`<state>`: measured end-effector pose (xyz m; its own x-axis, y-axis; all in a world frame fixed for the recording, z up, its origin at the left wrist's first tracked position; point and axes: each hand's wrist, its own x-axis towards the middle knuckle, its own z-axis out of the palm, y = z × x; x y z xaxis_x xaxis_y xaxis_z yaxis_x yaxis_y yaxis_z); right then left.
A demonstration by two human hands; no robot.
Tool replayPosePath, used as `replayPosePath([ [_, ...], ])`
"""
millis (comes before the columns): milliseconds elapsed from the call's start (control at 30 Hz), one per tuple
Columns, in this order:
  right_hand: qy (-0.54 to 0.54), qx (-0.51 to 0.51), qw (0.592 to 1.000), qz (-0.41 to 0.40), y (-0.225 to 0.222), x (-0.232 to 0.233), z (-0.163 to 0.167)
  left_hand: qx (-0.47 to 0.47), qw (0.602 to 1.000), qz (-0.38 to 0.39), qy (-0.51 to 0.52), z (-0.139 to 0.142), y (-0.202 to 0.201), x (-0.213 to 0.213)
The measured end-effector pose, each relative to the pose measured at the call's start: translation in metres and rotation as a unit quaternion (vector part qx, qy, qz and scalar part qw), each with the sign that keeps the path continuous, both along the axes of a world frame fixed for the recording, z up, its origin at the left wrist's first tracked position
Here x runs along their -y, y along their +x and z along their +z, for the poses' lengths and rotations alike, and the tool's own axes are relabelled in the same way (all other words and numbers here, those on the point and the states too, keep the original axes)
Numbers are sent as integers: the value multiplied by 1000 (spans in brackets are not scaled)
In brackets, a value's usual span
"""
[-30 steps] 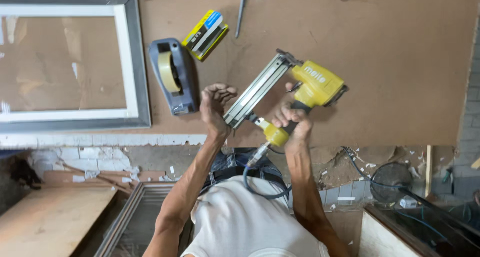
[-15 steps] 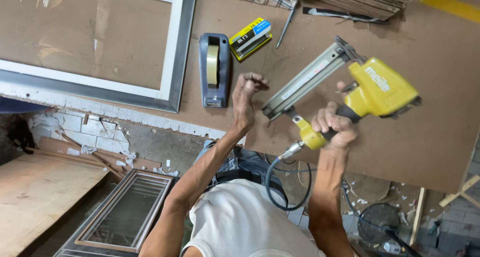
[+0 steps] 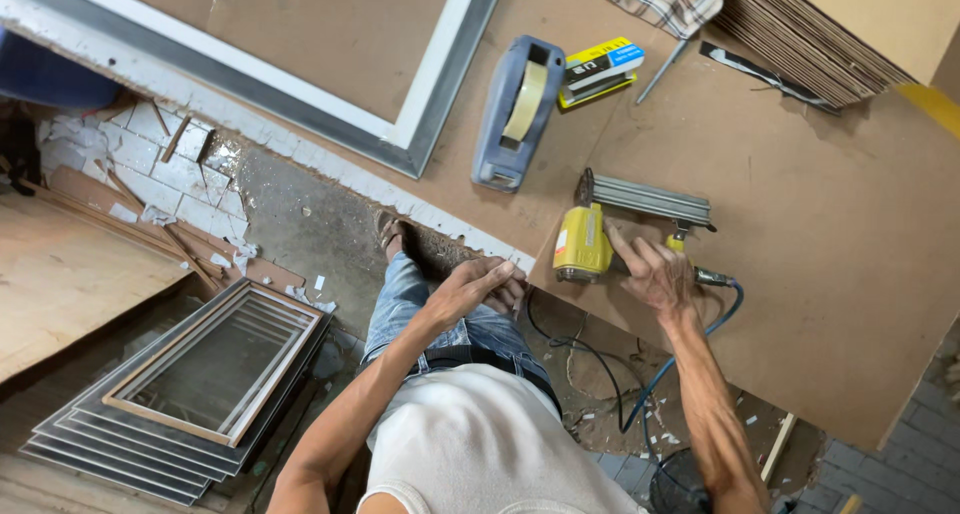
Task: The person assembles a picture frame at a workbench: they carry a frame from a stack, lay white trim strips into the frame, wipe the frame with a cloth, apply tape with a tape dispenser, press the strips into place, and use a pneumatic nail gun to fasten the trim to the frame.
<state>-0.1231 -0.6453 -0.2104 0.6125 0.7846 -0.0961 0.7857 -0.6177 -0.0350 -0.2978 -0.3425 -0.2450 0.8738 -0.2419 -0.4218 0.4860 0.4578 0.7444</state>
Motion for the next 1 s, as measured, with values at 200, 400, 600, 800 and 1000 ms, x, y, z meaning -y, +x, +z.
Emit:
replayPosePath([
  [200,-32,78,994,-71,-34,-35,21,-14,984,139,113,-18,-63,-109],
  [400,263,-203,914,-233,-114,-181,64,49,932,247,263,-31,-141,-229],
  [600,-12,-334,942,21,-174,-430,32,-8,846,413,337,-64,-223,-348],
  [800,-149,-287,929,183,-194,-608,-3,-183,684,586,394,-151,-322,-432],
  [1000,-150,-459,853,200,-221,-787,-123,-349,629,606,340,-238,-402,-478],
])
